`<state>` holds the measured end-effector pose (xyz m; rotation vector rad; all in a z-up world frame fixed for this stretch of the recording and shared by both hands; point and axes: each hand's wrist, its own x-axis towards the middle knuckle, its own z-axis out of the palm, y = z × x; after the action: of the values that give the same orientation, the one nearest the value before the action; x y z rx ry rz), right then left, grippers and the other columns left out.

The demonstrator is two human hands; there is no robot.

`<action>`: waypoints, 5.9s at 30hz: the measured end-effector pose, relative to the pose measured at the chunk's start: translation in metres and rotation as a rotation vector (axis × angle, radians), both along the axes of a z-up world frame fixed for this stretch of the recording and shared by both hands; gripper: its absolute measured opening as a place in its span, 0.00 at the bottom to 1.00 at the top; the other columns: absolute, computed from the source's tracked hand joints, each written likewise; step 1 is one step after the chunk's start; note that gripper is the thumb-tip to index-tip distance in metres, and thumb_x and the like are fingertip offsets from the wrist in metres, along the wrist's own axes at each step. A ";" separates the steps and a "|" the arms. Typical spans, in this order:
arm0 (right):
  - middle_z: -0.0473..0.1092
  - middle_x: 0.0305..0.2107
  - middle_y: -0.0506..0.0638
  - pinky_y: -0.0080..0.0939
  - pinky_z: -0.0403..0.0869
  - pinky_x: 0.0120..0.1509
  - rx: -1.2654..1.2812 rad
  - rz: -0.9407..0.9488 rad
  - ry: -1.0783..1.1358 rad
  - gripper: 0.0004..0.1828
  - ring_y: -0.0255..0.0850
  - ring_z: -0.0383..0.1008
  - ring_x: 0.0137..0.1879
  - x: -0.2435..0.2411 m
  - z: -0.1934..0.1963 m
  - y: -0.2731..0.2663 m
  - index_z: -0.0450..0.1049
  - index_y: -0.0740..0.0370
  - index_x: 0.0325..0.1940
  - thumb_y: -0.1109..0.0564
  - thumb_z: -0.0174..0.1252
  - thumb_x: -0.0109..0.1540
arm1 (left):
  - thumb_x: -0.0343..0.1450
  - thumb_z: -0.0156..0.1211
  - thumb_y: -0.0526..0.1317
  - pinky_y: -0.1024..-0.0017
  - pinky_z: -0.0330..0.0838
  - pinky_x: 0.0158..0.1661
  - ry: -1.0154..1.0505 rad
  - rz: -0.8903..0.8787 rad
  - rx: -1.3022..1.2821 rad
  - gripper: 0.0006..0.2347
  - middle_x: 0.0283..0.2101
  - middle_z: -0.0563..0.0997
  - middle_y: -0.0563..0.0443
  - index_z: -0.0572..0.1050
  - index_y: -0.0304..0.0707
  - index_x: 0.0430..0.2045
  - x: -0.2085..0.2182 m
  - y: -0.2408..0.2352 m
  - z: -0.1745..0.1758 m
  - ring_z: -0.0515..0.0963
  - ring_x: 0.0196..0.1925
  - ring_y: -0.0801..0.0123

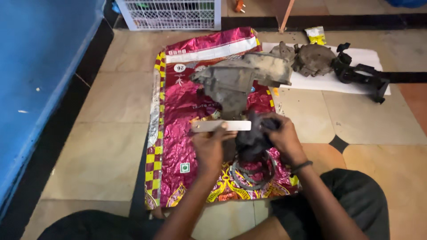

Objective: The person sits on the floor and scrubs a black metal part with a dark cloth. They then use a metal scraper to remove residue from the part. Finally, they pick up a larger, grey metal part and scrub it with the cloth.

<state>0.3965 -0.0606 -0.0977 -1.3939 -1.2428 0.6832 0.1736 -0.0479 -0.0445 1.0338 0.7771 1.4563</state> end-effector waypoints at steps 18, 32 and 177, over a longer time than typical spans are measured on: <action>0.78 0.49 0.52 0.46 0.75 0.56 -0.323 0.300 0.376 0.27 0.42 0.78 0.52 -0.010 0.093 0.081 0.74 0.59 0.60 0.37 0.56 0.66 | 0.73 0.64 0.34 0.74 0.76 0.33 0.390 0.180 0.349 0.06 0.32 0.82 0.49 0.80 0.28 0.38 -0.070 0.053 0.065 0.81 0.32 0.74; 0.78 0.39 0.47 0.38 0.77 0.47 -0.297 0.411 0.571 0.15 0.36 0.79 0.42 -0.076 0.064 0.126 0.77 0.64 0.49 0.52 0.64 0.64 | 0.75 0.63 0.34 0.73 0.77 0.37 0.770 0.063 0.669 0.06 0.36 0.84 0.46 0.79 0.30 0.42 -0.104 0.087 0.075 0.84 0.37 0.71; 0.76 0.43 0.48 0.46 0.75 0.58 -0.258 0.335 0.905 0.16 0.42 0.78 0.49 -0.121 0.034 0.128 0.73 0.60 0.52 0.52 0.61 0.63 | 0.72 0.58 0.32 0.73 0.76 0.29 0.309 0.291 0.103 0.05 0.26 0.84 0.46 0.78 0.25 0.31 -0.130 0.109 0.031 0.83 0.26 0.72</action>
<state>0.2751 0.0676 -0.0632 -0.8726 -0.6577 1.5388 0.0440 0.0610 -0.0140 1.2841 1.1199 1.6153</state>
